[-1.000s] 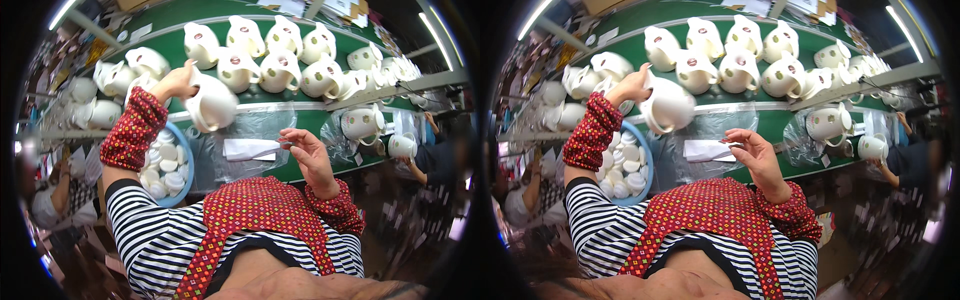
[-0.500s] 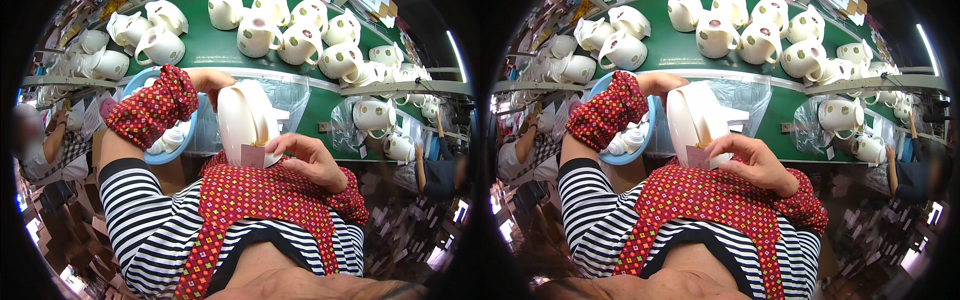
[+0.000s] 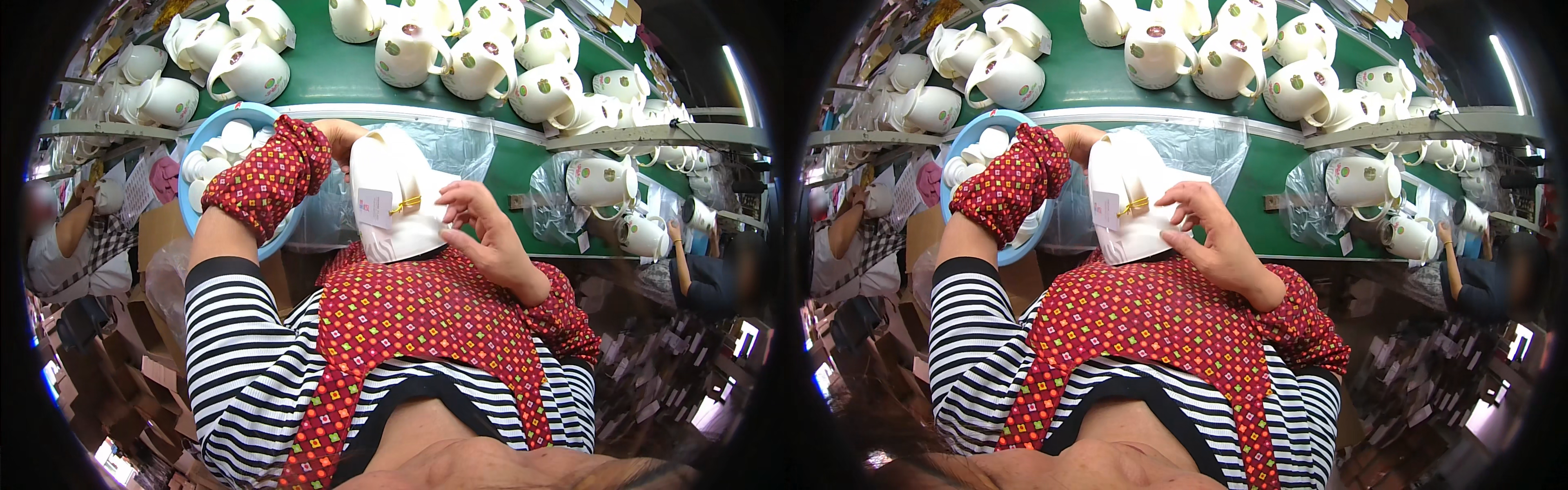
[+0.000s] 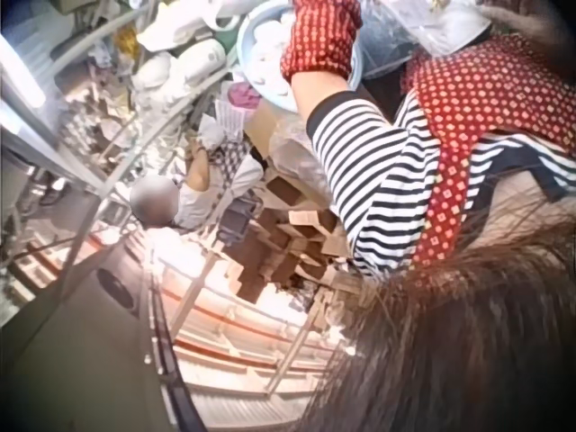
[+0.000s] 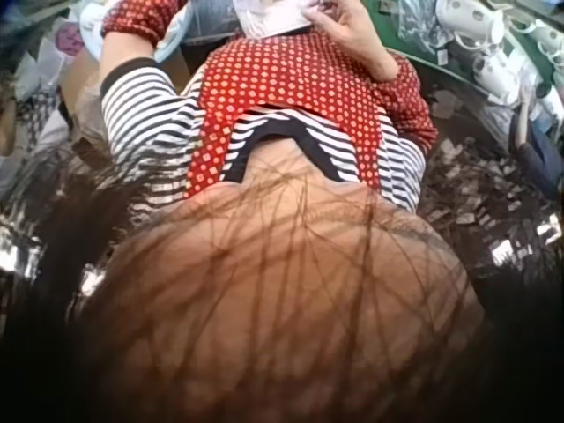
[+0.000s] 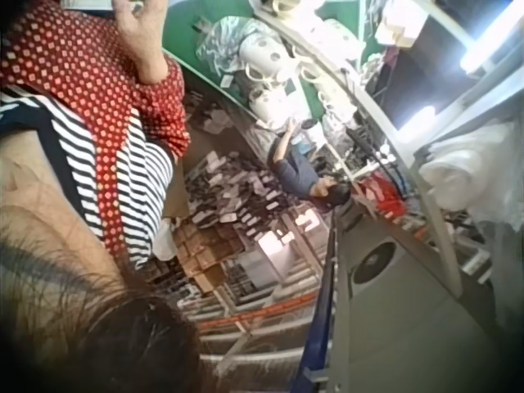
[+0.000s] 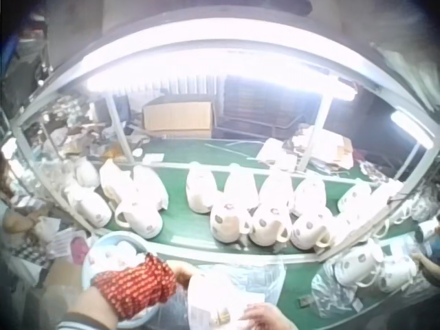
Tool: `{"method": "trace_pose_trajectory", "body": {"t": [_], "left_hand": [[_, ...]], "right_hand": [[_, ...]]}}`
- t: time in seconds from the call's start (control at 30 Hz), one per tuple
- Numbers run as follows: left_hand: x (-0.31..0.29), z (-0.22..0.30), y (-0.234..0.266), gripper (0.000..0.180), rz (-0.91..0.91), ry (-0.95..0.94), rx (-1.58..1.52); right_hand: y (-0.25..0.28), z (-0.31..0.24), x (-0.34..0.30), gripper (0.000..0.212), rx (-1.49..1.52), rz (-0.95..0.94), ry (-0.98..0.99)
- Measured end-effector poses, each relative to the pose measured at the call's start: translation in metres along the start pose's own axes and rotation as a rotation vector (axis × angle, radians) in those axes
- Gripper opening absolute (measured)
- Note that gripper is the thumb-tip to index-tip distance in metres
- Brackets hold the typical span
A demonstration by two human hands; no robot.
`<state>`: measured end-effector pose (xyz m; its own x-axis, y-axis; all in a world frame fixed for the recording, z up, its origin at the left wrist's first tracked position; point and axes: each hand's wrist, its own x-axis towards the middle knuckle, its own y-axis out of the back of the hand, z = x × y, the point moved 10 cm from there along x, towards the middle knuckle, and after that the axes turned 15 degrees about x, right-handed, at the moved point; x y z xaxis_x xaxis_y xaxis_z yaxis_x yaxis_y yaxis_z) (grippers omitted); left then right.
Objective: The person repeatedly picks up white ceramic pitchers from a green conveyor belt, places a small round white cap into the spout, and returns the pitcher to the belt. The person also handles a strip of small red stickers, peeling and applying them to the pitchers. The work area includes a blue basin of caps and stacks of finished pitchers.
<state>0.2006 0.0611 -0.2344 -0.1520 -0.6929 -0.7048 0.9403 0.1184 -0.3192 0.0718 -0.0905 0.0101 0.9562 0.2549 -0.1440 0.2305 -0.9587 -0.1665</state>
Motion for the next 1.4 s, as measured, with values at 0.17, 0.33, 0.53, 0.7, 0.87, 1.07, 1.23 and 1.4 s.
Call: {"method": "trace_pose_trajectory", "body": {"t": [0.17, 0.33, 0.53, 0.7, 0.87, 1.07, 1.23, 1.4], "left_hand": [[-0.002, 0.017, -0.006, 0.042, -0.009, -0.002, 0.012], [-0.004, 0.020, -0.014, 0.043, -0.094, -0.045, 0.041], [-0.007, 0.021, -0.014, 0.044, -0.041, -0.010, 0.069], [0.000, 0.002, -0.003, 0.041, 0.046, 0.014, 0.020], [-0.001, 0.003, -0.004, 0.038, -0.002, -0.046, 0.022], [-0.033, 0.006, 0.018, 0.044, 0.192, -0.079, 0.114], [-0.169, 0.077, 0.090, 0.081, 0.874, 0.053, 0.365], [-0.230, 0.106, 0.179, 0.105, 1.646, 0.146, 0.956]], "right_hand": [[0.000, 0.025, 0.002, 0.020, -0.061, -0.029, -0.157], [-0.001, 0.031, 0.005, 0.017, -0.102, 0.011, -0.195], [-0.005, 0.042, 0.003, 0.019, -0.156, 0.038, -0.255], [-0.013, 0.033, 0.010, 0.031, -0.350, 0.009, 0.007], [0.004, 0.048, 0.014, 0.055, -0.354, 0.183, -0.015], [-0.013, 0.024, 0.029, 0.114, -0.634, 0.055, 0.135], [0.024, 0.045, 0.022, 0.109, -0.386, 0.171, 0.072], [0.030, 0.068, 0.021, 0.097, -0.347, 0.200, -0.047]]}}
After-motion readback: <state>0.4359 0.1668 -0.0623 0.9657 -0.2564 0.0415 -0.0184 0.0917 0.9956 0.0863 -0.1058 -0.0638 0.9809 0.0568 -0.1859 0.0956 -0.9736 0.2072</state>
